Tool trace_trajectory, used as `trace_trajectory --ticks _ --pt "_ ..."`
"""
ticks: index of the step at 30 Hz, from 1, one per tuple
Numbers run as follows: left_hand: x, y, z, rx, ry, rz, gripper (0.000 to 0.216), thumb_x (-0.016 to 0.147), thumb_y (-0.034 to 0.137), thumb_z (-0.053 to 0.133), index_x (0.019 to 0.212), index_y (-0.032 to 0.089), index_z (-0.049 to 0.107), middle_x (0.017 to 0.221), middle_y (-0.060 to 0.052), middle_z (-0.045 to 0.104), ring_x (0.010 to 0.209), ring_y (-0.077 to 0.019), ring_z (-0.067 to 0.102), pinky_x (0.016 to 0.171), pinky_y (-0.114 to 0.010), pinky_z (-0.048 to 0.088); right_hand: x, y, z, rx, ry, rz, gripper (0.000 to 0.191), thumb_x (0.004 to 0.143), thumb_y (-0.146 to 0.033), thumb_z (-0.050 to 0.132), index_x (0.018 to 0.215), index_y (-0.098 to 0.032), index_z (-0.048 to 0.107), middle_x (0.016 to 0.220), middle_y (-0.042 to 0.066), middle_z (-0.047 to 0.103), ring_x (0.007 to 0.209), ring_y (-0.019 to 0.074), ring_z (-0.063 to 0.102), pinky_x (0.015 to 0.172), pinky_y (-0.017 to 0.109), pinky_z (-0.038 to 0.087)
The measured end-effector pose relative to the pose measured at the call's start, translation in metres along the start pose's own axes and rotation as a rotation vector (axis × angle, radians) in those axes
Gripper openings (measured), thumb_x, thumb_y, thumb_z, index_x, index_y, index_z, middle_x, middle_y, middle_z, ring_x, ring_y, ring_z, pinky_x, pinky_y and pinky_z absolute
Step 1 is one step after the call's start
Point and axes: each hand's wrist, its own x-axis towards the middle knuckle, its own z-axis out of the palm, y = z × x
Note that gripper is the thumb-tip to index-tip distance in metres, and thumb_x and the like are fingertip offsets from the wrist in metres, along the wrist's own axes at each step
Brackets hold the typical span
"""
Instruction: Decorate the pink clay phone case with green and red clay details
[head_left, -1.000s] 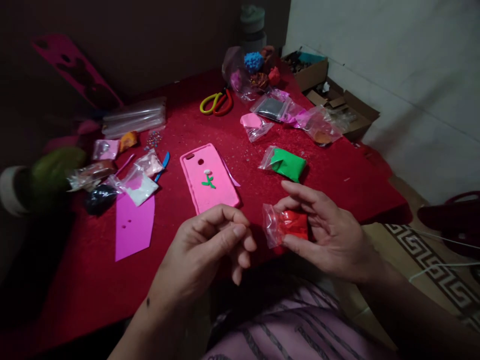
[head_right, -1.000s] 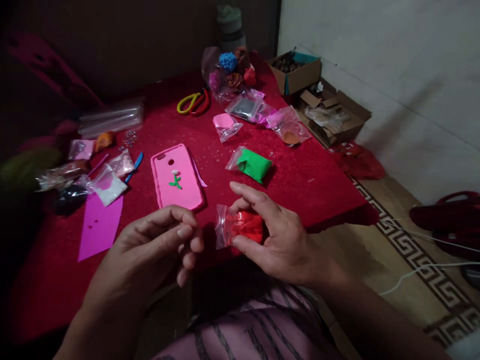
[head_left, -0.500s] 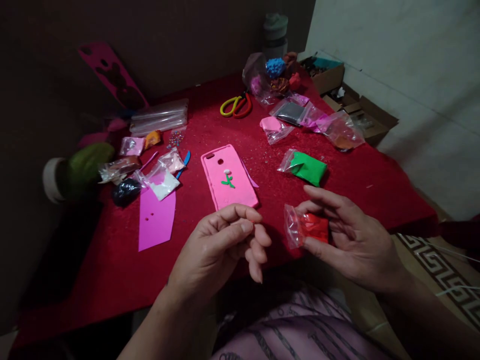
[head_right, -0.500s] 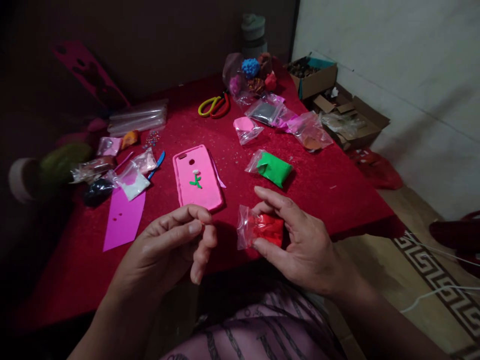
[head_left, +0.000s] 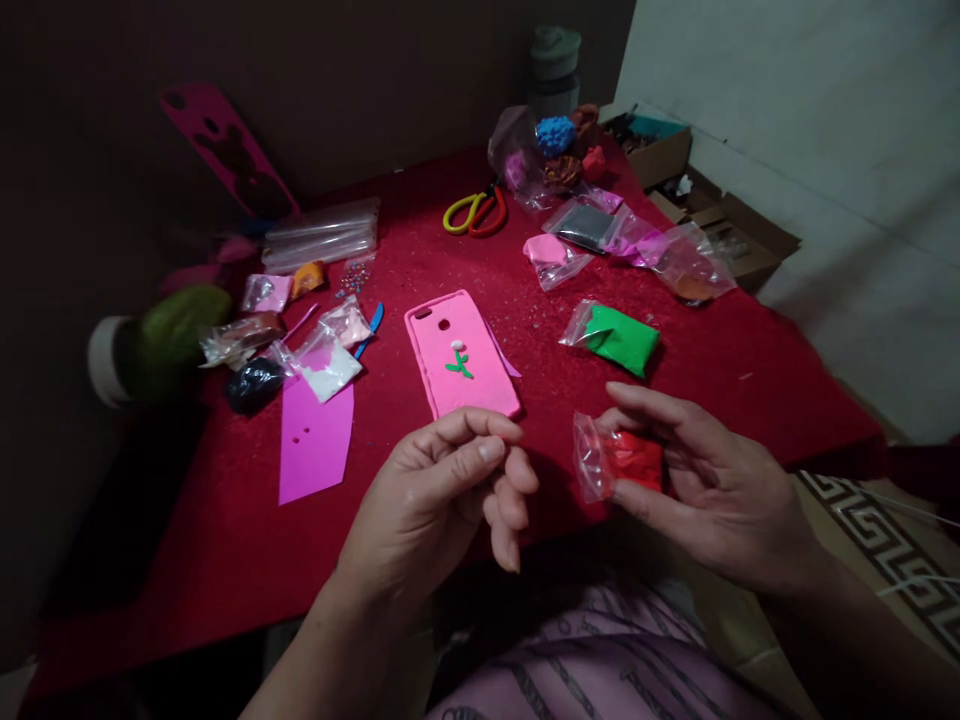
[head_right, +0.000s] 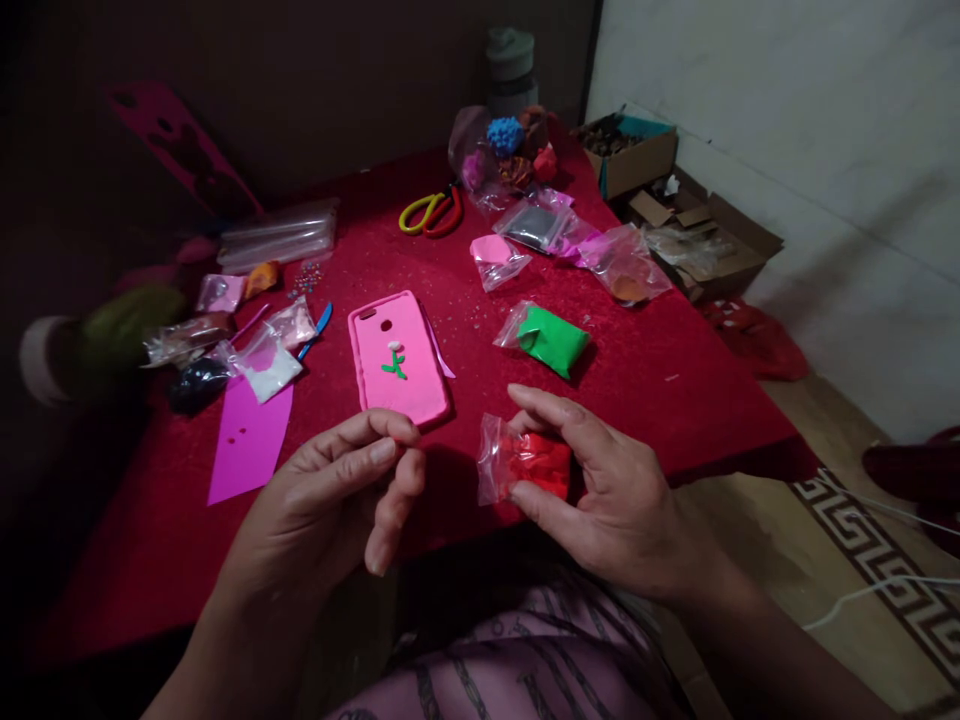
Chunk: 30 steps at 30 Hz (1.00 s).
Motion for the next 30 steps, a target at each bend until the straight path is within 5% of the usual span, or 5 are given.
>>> trace_trajectory --ticks 30 --pt "0.001 0.004 0.000 -0.085 0.134 0.064 0.022 0.091 0.000 0.050 0.092 0.006 0.071 0.073 -0.008 0.070 0.053 -0.0095 0.065 0.041 -0.013 0.054 0.008 -0.012 -0.003 -0.176 -0.016 -0.116 0.047 0.083 -0.016 0.068 0.128 -0.023 0.056 0.112 0.003 0.065 0.100 0.0136 0.064 0.093 0.023 0.052"
